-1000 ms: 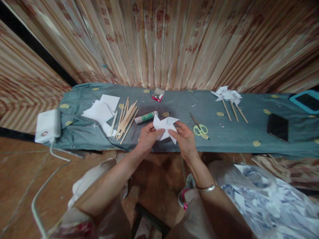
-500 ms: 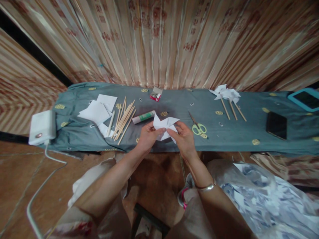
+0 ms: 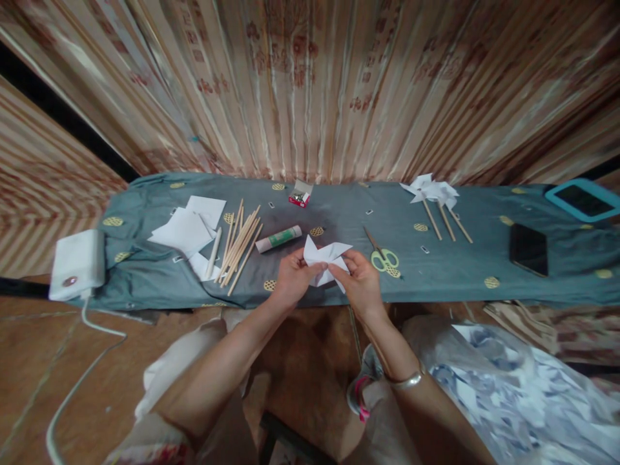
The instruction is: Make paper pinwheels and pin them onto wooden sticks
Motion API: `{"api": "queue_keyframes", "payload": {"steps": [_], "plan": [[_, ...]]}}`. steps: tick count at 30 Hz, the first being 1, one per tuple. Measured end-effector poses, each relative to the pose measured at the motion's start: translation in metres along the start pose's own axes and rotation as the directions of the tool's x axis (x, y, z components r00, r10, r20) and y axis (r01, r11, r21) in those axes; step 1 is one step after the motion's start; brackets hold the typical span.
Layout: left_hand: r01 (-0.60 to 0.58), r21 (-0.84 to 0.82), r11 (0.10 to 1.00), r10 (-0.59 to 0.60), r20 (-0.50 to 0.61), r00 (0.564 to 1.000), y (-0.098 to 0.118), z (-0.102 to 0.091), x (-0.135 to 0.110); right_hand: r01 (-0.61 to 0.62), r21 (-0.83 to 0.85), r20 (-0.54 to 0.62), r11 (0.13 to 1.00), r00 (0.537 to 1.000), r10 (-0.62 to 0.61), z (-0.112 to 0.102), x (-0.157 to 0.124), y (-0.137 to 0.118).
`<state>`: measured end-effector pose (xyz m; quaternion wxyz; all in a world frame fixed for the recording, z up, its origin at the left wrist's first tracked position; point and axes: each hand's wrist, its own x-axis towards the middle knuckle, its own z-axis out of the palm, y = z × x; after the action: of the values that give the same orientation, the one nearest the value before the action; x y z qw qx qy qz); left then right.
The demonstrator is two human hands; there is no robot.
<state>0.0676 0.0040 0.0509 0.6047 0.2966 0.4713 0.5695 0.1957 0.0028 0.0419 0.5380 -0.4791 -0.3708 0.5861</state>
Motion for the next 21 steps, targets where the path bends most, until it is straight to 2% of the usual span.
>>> {"api": "queue_keyframes", "payload": {"steps": [7,21], "plan": [[0.025,-0.014,1.0,-0.025,-0.023,0.999,0.003,-0.004,0.0,-0.038,0.059,0.021,0.998,0.999,0.036,0.008,0.0,0.001],[-0.029,-0.007,1.0,0.029,-0.034,0.999,0.017,-0.011,0.003,-0.019,0.073,0.007,0.997,1.0,0.018,0.027,0.004,-0.009]]}}
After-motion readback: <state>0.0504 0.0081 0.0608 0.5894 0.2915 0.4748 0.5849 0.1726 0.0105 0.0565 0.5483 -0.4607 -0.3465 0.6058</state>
